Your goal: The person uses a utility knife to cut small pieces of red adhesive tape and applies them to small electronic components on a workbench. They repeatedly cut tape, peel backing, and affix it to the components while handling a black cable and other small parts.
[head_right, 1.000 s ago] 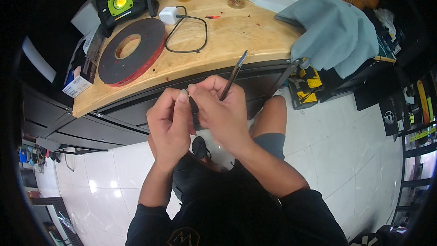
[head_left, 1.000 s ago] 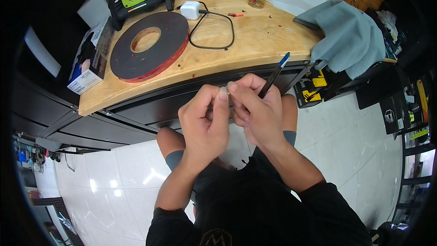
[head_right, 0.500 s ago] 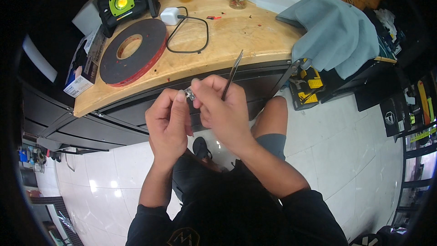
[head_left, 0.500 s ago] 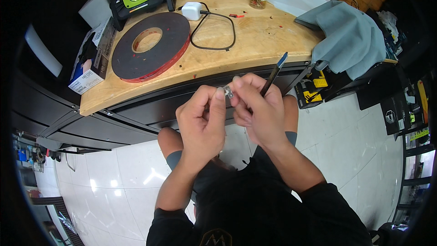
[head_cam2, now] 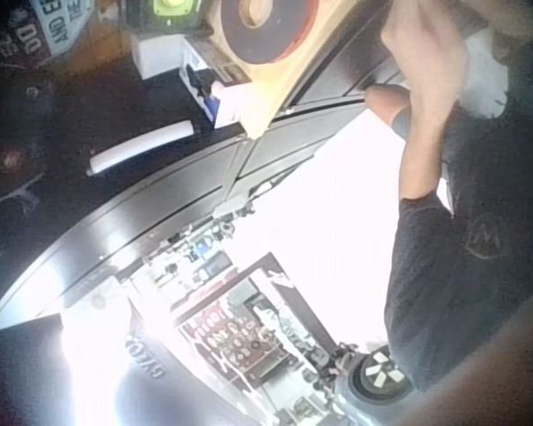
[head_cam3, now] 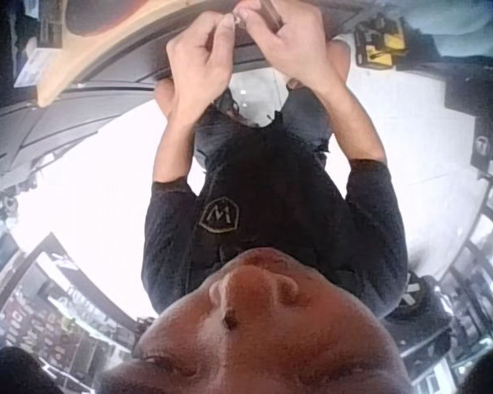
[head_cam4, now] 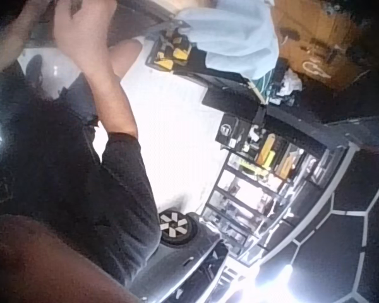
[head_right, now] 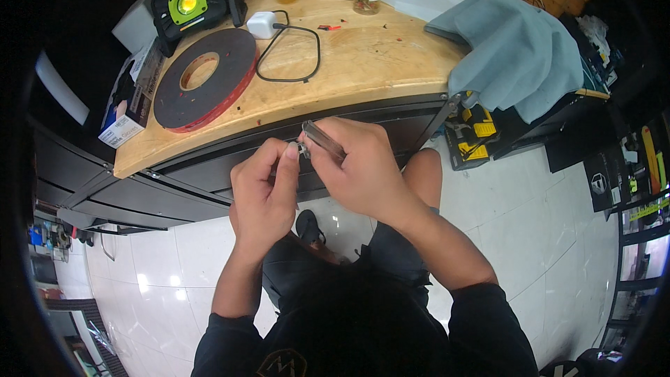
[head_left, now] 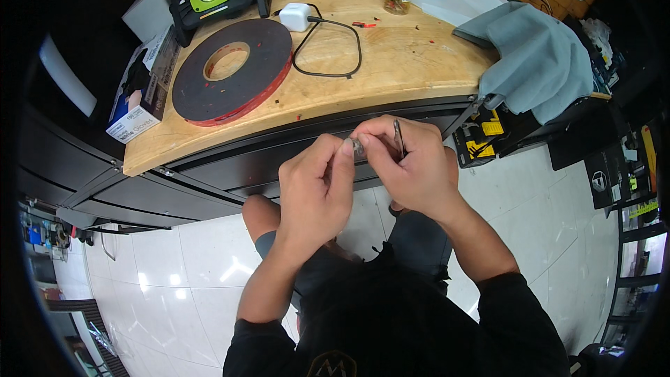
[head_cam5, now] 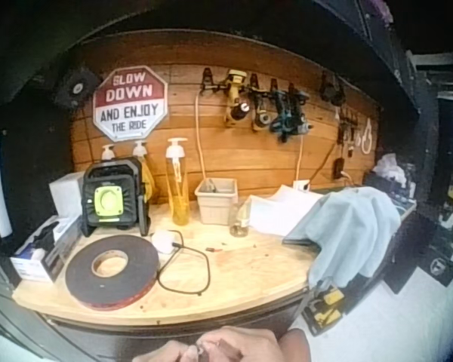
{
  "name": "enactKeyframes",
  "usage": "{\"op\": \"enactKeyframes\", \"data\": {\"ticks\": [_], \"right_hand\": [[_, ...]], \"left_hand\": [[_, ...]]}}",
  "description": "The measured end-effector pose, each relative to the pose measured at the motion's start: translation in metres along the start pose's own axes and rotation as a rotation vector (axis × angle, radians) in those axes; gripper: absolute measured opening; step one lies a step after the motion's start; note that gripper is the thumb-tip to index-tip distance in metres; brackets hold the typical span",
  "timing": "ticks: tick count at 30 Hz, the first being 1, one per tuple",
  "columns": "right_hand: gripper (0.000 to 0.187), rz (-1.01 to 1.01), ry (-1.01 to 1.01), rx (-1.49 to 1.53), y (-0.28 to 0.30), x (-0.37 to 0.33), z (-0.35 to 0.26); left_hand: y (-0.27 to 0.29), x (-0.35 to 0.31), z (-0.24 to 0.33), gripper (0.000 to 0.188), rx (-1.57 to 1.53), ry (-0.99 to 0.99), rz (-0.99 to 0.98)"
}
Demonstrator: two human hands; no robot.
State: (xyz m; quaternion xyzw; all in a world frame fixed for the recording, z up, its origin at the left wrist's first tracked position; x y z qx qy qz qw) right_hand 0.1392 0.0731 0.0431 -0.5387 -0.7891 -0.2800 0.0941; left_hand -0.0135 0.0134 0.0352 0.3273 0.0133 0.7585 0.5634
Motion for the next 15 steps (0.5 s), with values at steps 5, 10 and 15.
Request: {"op": "enactKeyframes", "data": {"ticks": [5, 10, 15], "right_hand": [[0.012, -0.075, -0.186, 0.176, 0.004, -0.005, 0.008], [0.01, -0.063, -0.175, 0.14, 0.004, -0.004, 0.009], [0.008, 0.089, 0.082, 0.083, -0.006, -0.001, 0.01]], "left_hand": [[0.001, 0.002, 0.004, 0.017, 0.0, 0.063, -0.025], [0.001, 0.001, 0.007, 0.017, 0.06, 0.001, -0.031], [-0.001, -0.001, 0.003, 0.017, 0.02, 0.093, -0.038]]}}
Point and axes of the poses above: each hand's wrist, its own x-axis towards the middle knuckle, its own y-axis out of the back of the hand, z = x × y, the point moved 1 cm from there along x, towards the middle knuckle, and after that the axes turned 2 degrees about x, right-handed, at the moved point
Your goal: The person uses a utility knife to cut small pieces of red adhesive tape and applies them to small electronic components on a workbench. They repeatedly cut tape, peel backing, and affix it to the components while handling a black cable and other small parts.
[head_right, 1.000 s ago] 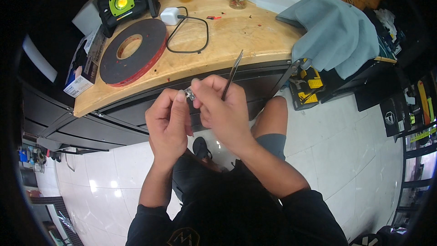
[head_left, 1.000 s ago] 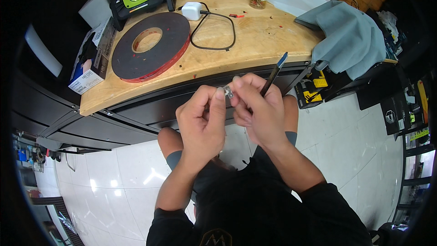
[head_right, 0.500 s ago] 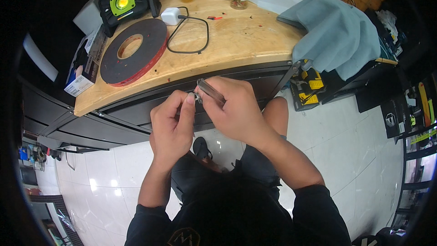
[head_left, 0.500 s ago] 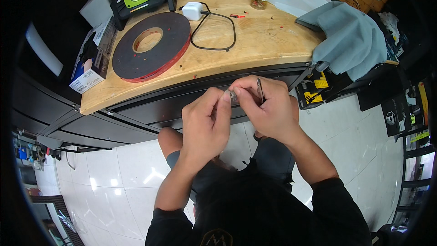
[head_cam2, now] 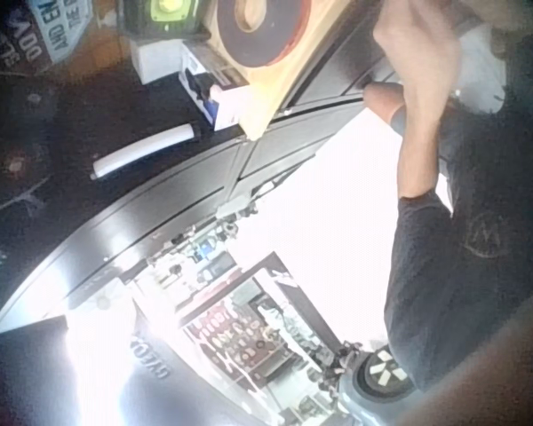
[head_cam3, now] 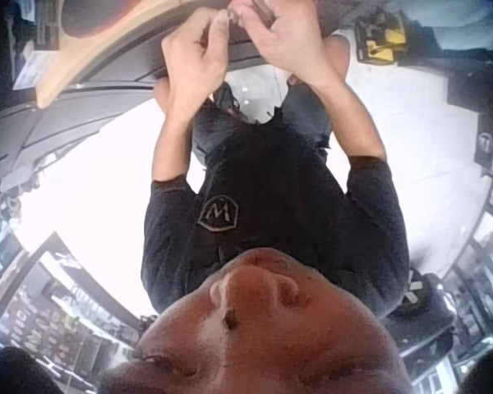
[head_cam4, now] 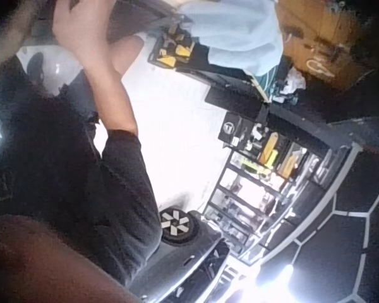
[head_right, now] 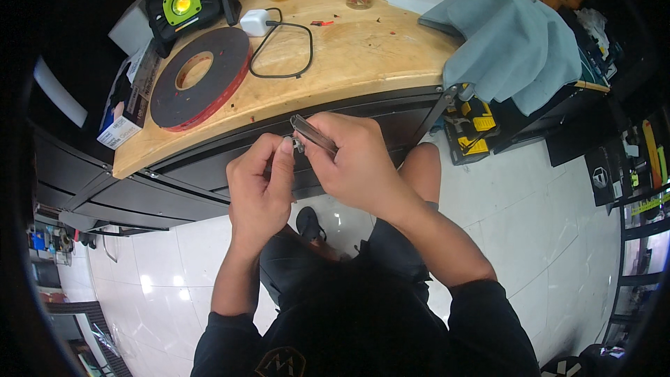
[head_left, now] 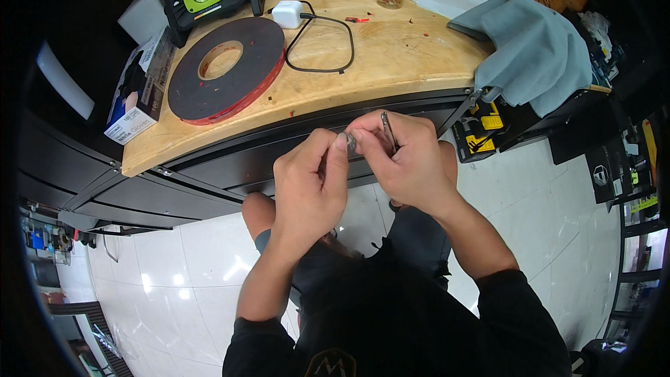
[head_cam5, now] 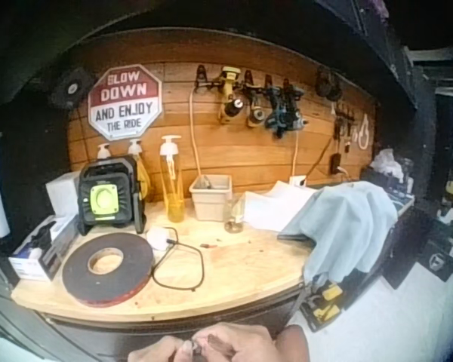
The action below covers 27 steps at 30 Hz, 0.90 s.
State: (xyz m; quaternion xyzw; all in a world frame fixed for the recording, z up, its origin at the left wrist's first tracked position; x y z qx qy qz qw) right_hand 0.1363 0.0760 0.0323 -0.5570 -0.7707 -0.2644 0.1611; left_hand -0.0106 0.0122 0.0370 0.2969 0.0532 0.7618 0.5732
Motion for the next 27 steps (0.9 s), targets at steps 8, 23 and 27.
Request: {"op": "enactKeyframes", "data": {"ticks": [8, 23, 27], "right_hand": [[0.009, -0.077, -0.161, 0.046, 0.003, -0.003, 0.006], [0.009, 0.022, -0.151, 0.042, -0.007, -0.011, 0.007], [0.012, 0.004, 0.048, -0.156, -0.003, -0.004, -0.012]], "left_hand": [[-0.001, -0.001, -0.001, 0.016, -0.066, 0.018, 0.011], [0.0, -0.001, 0.002, 0.014, 0.114, -0.137, 0.099], [0.001, -0.002, 0.002, 0.014, 0.108, -0.154, 0.093]]}}
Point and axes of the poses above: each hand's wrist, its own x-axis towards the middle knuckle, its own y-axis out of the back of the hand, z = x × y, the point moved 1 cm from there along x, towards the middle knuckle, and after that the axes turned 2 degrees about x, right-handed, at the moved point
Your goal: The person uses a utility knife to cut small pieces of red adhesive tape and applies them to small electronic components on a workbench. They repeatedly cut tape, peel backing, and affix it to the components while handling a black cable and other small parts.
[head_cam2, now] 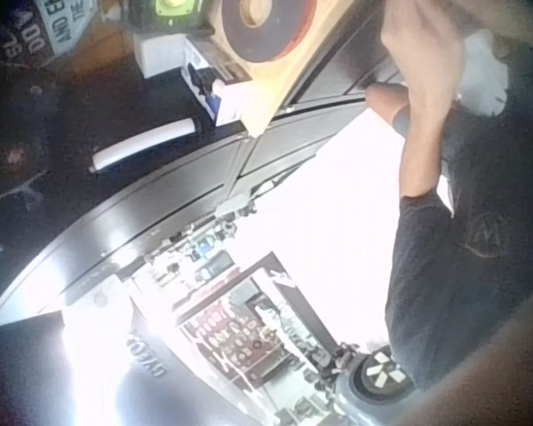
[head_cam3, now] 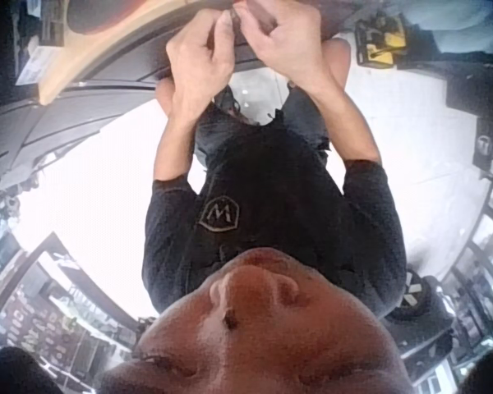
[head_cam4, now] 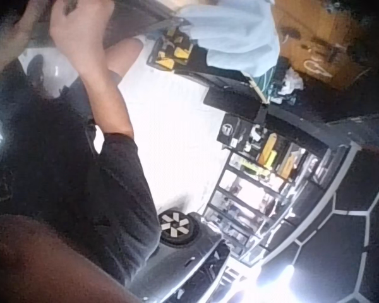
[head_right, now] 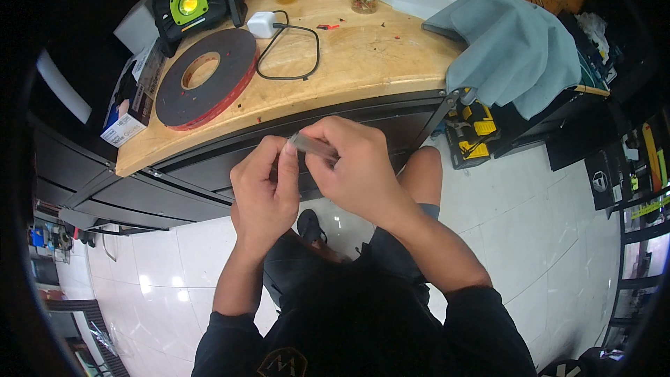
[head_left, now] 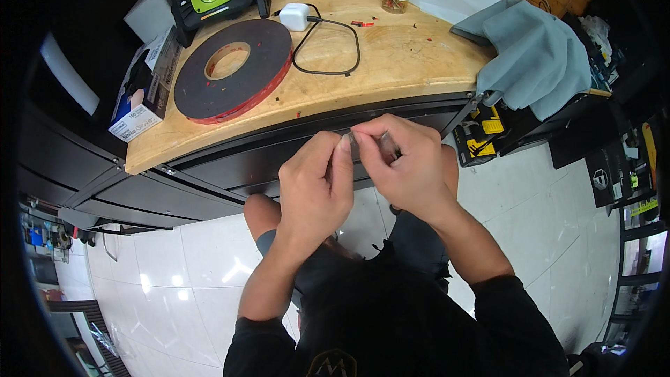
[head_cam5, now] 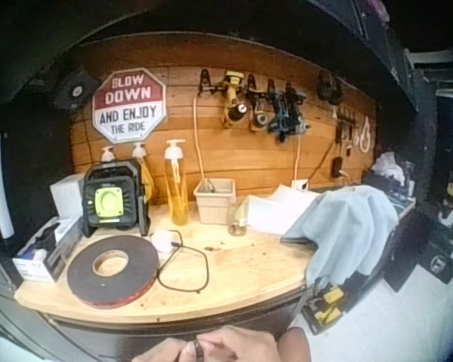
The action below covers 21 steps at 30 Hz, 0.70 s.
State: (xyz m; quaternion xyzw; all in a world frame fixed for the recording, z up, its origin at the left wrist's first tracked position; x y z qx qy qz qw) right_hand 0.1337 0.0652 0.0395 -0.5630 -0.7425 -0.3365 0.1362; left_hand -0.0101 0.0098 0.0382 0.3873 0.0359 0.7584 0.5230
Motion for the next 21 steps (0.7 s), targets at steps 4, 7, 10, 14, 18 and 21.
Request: {"op": "enactKeyframes", "data": {"ticks": [4, 7, 10, 14, 18, 21], "right_hand": [[0.017, -0.072, 0.225, -0.119, 0.003, 0.003, 0.01], [0.019, -0.139, 0.377, -0.257, 0.009, 0.009, 0.014], [0.023, -0.21, 0.449, -0.351, 0.017, 0.011, 0.013], [0.03, -0.285, 0.524, -0.353, 0.026, 0.017, 0.009], [0.025, -0.389, 0.587, -0.383, 0.034, 0.024, 0.007], [0.017, -0.535, 0.569, -0.481, 0.037, 0.028, 0.002]], "left_hand": [[0.001, 0.001, 0.0, 0.015, -0.101, 0.095, -0.026], [0.006, 0.003, -0.005, 0.018, -0.171, 0.194, -0.075], [0.012, 0.007, -0.006, 0.022, -0.2, 0.252, -0.13], [0.02, 0.008, -0.007, 0.023, -0.222, 0.253, -0.183], [0.02, 0.011, -0.003, 0.023, -0.228, 0.225, -0.201], [0.02, 0.011, -0.003, 0.022, -0.19, 0.201, -0.226]]}}
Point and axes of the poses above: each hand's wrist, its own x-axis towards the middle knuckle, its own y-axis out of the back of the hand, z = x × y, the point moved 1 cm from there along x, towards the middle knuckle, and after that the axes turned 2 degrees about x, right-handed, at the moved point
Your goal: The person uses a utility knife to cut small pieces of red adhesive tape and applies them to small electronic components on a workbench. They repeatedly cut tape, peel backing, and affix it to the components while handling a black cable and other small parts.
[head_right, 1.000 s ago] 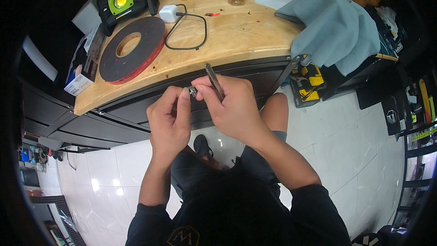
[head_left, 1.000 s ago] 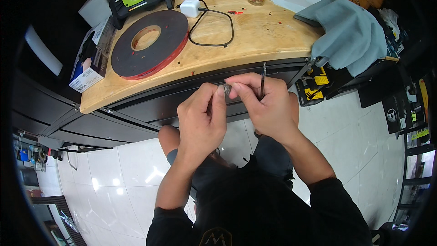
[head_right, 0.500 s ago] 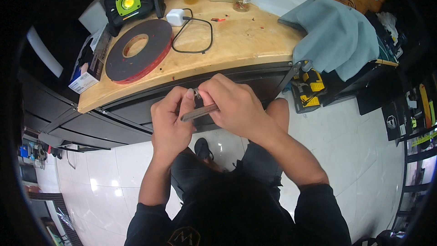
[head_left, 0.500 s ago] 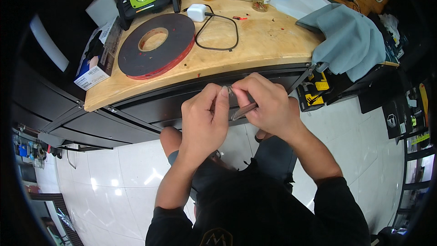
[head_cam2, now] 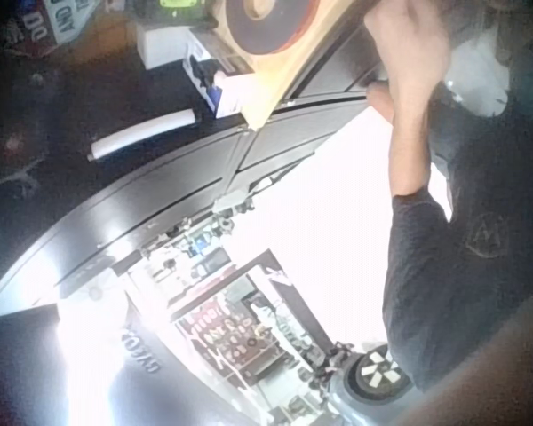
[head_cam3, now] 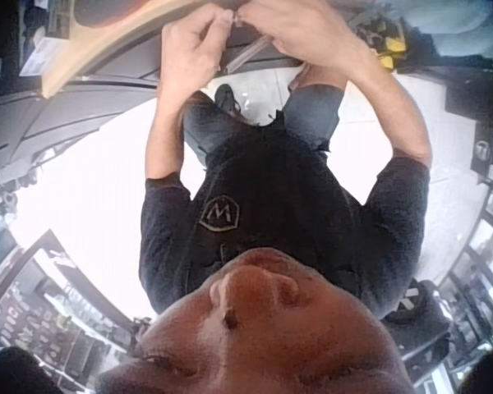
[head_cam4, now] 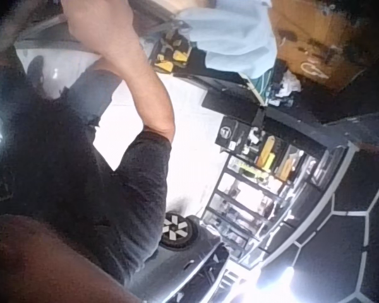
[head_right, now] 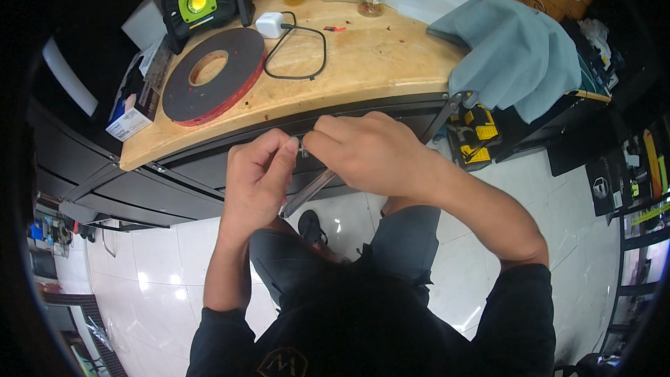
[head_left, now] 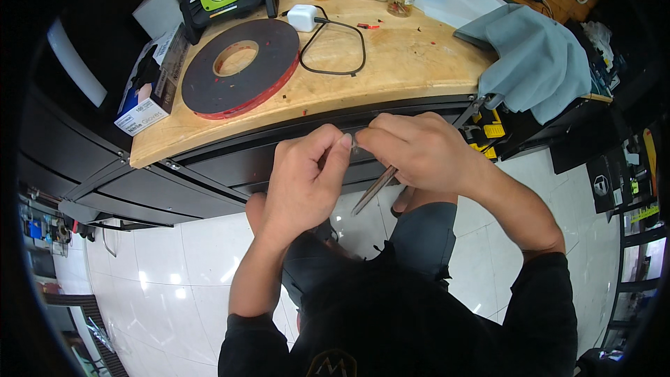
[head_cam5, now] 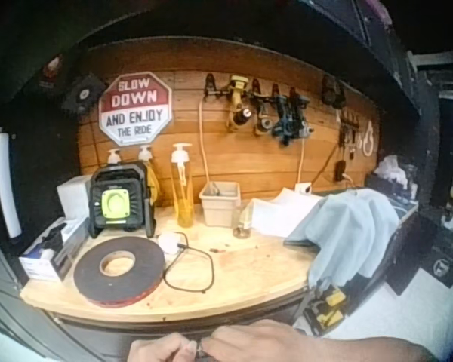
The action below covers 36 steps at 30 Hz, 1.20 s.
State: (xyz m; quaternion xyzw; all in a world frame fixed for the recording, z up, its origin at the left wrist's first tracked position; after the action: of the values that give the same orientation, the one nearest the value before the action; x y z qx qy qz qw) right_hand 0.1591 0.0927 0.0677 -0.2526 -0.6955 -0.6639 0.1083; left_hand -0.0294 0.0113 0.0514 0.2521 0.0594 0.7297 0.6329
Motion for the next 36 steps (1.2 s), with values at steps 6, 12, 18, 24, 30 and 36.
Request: {"op": "enactKeyframes", "data": {"ticks": [6, 12, 18, 24, 30, 36], "right_hand": [[0.05, -0.234, 0.126, -0.113, 0.003, 0.006, -0.004], [0.013, -0.134, 0.248, -0.149, -0.007, 0.007, -0.001], [0.016, -0.091, 0.134, 0.016, -0.007, 0.008, 0.004], [0.035, 0.028, 0.083, 0.191, -0.009, 0.003, 0.012], [0.027, 0.04, -0.138, 0.307, -0.005, -0.001, 0.008], [0.021, 0.27, -0.382, 0.383, 0.007, -0.01, 0.015]], "left_hand": [[0.004, 0.005, -0.015, 0.022, -0.026, 0.008, -0.166], [0.006, 0.004, -0.019, 0.022, 0.017, -0.035, -0.18], [0.01, 0.005, -0.01, 0.022, 0.042, -0.036, -0.165], [0.009, 0.006, -0.011, 0.022, 0.054, -0.066, -0.135], [0.009, 0.004, -0.023, 0.023, -0.045, 0.005, -0.123], [0.006, 0.005, -0.015, 0.03, -0.221, 0.202, -0.081]]}}
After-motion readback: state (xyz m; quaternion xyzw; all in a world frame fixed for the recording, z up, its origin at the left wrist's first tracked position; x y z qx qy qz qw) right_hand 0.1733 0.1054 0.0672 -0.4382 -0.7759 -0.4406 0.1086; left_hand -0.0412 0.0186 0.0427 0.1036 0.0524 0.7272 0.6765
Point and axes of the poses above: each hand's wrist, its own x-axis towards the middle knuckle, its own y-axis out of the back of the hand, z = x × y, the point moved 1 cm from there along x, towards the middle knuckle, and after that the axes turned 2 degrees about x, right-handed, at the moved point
